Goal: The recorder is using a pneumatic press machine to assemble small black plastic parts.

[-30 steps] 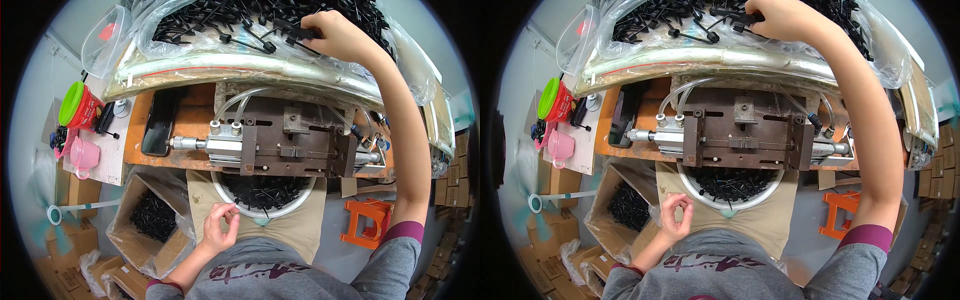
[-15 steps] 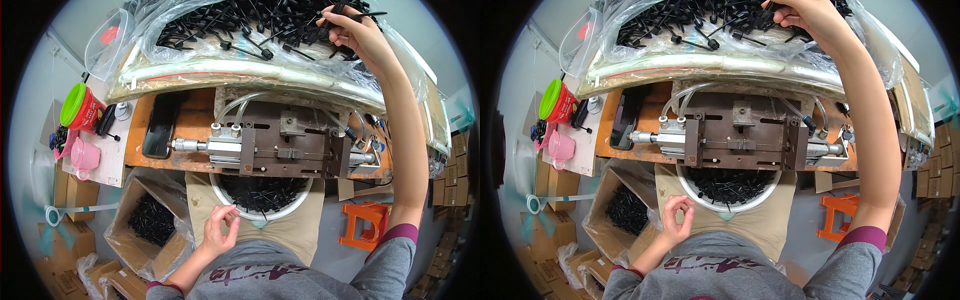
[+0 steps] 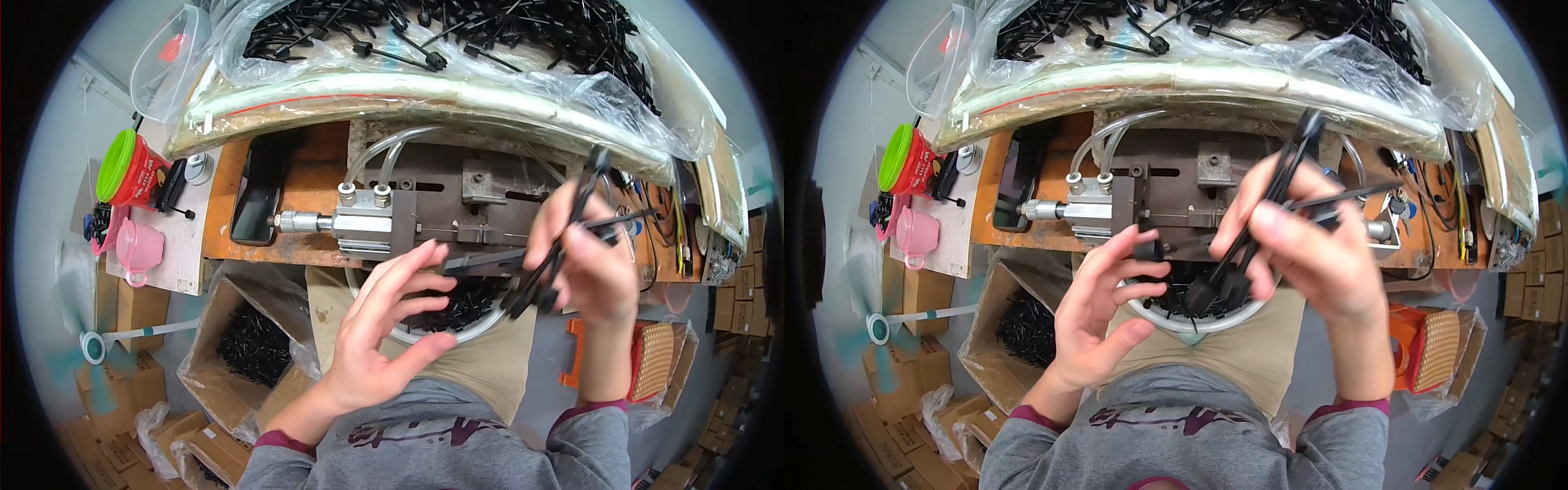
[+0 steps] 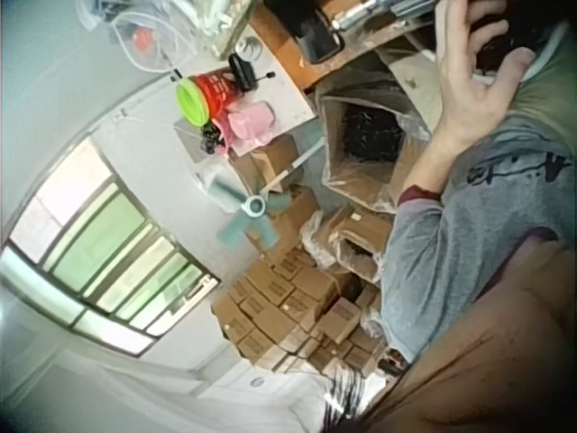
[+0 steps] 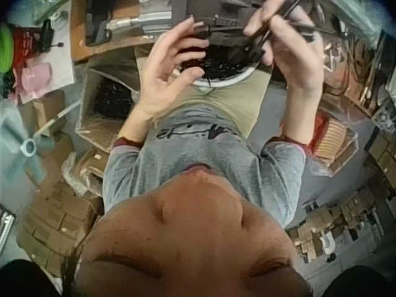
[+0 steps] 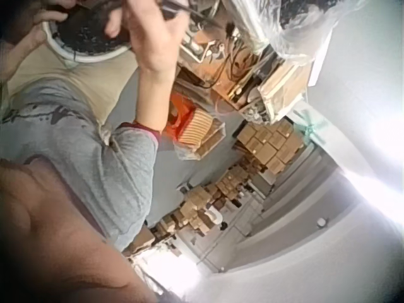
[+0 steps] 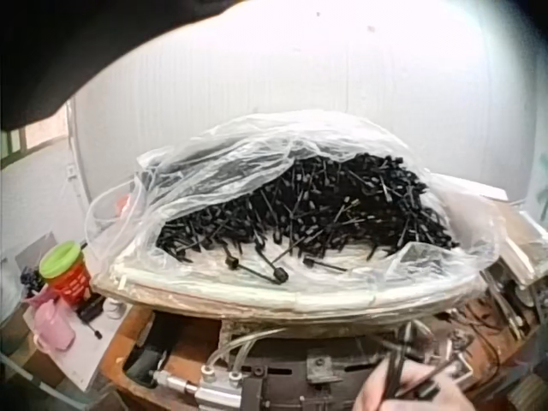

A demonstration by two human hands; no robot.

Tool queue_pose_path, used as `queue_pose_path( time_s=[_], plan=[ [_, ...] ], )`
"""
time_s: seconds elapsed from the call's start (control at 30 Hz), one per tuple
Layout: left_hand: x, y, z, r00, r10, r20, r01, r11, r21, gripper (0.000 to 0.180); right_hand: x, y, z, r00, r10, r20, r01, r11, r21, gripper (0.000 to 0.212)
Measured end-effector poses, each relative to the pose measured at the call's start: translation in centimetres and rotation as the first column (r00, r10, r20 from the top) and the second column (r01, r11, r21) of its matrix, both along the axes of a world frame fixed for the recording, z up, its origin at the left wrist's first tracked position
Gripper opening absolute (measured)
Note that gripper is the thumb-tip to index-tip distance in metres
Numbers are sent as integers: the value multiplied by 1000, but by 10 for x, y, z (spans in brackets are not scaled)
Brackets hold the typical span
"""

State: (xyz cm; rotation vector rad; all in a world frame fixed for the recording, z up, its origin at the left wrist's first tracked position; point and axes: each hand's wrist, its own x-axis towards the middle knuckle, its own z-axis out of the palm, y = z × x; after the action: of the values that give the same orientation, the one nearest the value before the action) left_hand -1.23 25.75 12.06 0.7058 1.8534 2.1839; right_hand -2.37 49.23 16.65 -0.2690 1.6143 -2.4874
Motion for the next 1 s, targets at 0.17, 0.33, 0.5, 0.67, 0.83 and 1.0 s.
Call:
queue_pose_path(
  time_s=[0.17,0.33,0.5,0.67,0.83,1.0],
  plan=[
    [-4,4,6,992,-73,108,84,990,-110,29,29,-2,-39,980,-30,195,61,986,-156,19],
    [-3,3,10,965,-90,-248,32,972,-231,38,36,16,-43,977,-195,87,209,956,-206,18],
    [-1,14,-10,879,5,-476,-195,916,-351,35,49,22,-45,913,-406,-37,397,906,-146,19],
    [-10,37,-41,721,-65,-690,-365,810,-459,28,58,16,-47,845,-529,-76,525,849,-67,18],
    [-13,50,-42,524,-116,-844,-546,715,-437,25,59,12,-49,839,-536,-97,538,843,-3,19],
    [-12,57,-33,510,-206,-835,-577,638,-510,25,59,11,-49,847,-521,-109,526,850,26,20]
  ],
)
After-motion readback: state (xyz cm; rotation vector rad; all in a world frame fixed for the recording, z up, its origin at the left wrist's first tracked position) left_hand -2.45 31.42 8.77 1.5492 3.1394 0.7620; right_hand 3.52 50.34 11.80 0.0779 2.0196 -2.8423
